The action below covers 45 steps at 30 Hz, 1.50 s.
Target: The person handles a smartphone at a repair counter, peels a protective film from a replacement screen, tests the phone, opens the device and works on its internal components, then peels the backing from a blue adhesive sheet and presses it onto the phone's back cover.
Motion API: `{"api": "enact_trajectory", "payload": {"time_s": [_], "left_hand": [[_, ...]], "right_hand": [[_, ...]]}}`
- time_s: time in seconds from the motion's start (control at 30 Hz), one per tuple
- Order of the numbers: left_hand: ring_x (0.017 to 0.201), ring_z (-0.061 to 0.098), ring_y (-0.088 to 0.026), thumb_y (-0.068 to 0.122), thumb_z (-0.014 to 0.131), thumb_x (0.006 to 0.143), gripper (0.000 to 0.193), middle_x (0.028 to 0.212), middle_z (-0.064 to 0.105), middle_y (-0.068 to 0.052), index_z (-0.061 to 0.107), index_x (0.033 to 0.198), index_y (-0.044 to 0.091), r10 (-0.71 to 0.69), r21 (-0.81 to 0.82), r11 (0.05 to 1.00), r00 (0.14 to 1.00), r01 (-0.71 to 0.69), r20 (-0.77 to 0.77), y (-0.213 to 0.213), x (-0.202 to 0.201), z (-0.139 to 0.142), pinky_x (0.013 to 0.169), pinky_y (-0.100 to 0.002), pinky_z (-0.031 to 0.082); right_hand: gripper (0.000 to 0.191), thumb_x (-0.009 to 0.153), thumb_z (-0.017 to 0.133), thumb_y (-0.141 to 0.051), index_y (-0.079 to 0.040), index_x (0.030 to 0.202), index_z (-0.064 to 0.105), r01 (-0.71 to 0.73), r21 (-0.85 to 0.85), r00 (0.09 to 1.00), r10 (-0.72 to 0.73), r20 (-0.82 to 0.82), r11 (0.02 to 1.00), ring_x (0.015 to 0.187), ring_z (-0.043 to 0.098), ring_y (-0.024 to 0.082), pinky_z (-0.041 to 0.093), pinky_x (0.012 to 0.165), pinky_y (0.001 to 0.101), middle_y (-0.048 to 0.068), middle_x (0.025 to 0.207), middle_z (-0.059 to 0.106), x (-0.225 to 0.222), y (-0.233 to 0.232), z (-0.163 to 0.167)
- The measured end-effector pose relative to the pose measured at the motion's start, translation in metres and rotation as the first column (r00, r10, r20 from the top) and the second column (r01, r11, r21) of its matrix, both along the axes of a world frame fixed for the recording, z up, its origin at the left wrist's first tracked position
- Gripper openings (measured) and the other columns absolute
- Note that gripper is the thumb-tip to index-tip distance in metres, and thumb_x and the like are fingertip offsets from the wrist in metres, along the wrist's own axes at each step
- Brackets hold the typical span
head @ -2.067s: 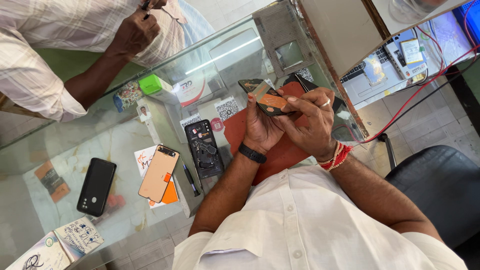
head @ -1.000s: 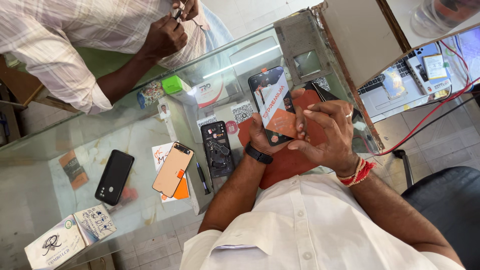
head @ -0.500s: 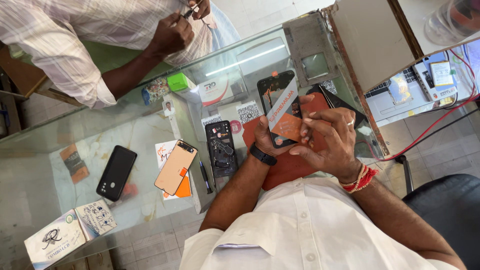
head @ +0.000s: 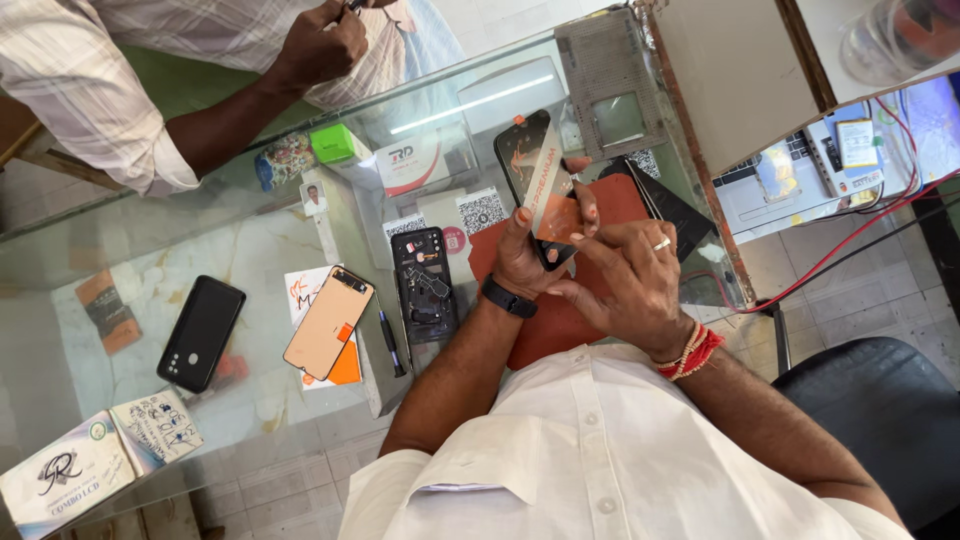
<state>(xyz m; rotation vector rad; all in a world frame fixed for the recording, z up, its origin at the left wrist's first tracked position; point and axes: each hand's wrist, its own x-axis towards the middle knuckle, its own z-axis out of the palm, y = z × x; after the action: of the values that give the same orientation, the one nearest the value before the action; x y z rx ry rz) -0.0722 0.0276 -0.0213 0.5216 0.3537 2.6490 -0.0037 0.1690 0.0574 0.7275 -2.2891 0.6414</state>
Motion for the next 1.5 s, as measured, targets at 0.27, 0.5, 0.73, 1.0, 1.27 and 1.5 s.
{"api": "enact_trajectory", "payload": {"time_s": [0.27,0.5,0.73,1.0,1.27,1.5], "left_hand": [[0.087,0.066,-0.021,0.064,0.07,0.093,0.105,0.105,0.063,-0.018,0.032,0.158,-0.008,-0.128,0.072,0.989,0.992,0.129,-0.019,-0.003,0.005,0.013,0.073,-0.033,0.059],[0.083,0.064,-0.021,0.067,0.066,0.095,0.104,0.101,0.063,-0.019,0.032,0.154,-0.011,-0.108,0.035,0.994,0.994,0.108,-0.009,-0.002,0.008,0.011,0.072,-0.03,0.055],[0.088,0.065,-0.022,0.066,0.065,0.095,0.103,0.102,0.063,-0.018,0.032,0.158,-0.009,-0.043,0.046,0.998,0.999,0.043,-0.003,-0.002,0.006,0.012,0.081,-0.033,0.055],[0.096,0.063,-0.021,0.063,0.067,0.096,0.101,0.101,0.064,-0.019,0.033,0.154,-0.011,-0.01,0.045,0.999,1.0,0.009,0.013,-0.004,0.006,0.015,0.09,-0.031,0.054],[0.096,0.065,-0.021,0.051,0.074,0.097,0.088,0.108,0.064,-0.013,0.038,0.156,-0.005,0.102,-0.049,0.994,0.995,-0.103,-0.004,0.003,0.005,0.008,0.088,-0.034,0.057],[0.103,0.061,-0.011,0.011,0.078,0.091,0.069,0.117,0.062,-0.005,0.039,0.148,0.001,0.443,-0.669,0.598,0.877,-0.441,-0.183,0.023,0.009,-0.008,0.091,-0.029,0.054]], "right_hand": [[0.054,0.083,0.09,-0.04,-0.006,0.119,0.069,0.005,-0.052,1.0,-0.004,0.01,0.999,0.092,0.058,0.026,0.043,0.08,0.0434,0.009,0.105,0.061,0.002,0.006,0.001],[0.042,0.088,0.093,-0.034,-0.009,0.114,0.072,0.024,-0.089,1.0,-0.022,0.021,0.996,0.095,0.057,0.025,0.043,0.085,0.0434,0.008,0.108,0.061,0.006,0.014,-0.009],[0.047,0.09,0.081,-0.057,-0.016,0.113,0.081,-0.031,0.169,0.992,0.051,-0.114,0.985,0.118,0.047,0.026,0.041,0.099,0.0473,0.007,0.12,0.057,0.007,0.014,-0.017],[0.049,0.091,0.075,-0.061,-0.019,0.115,0.08,-0.01,0.198,0.996,0.028,-0.088,0.98,0.131,0.043,0.028,0.036,0.106,0.0496,0.008,0.136,0.058,0.005,0.01,-0.013],[0.047,0.089,0.083,-0.043,-0.006,0.116,0.075,0.001,0.034,1.0,-0.002,0.017,0.999,0.105,0.061,0.026,0.044,0.091,0.0464,0.008,0.116,0.065,0.005,0.006,-0.003],[0.032,0.09,0.078,-0.011,-0.002,0.119,0.068,0.171,-0.231,0.907,-0.062,0.417,0.958,0.089,0.069,0.025,0.055,0.076,0.036,0.013,0.103,0.07,0.0,0.007,-0.023]]}}
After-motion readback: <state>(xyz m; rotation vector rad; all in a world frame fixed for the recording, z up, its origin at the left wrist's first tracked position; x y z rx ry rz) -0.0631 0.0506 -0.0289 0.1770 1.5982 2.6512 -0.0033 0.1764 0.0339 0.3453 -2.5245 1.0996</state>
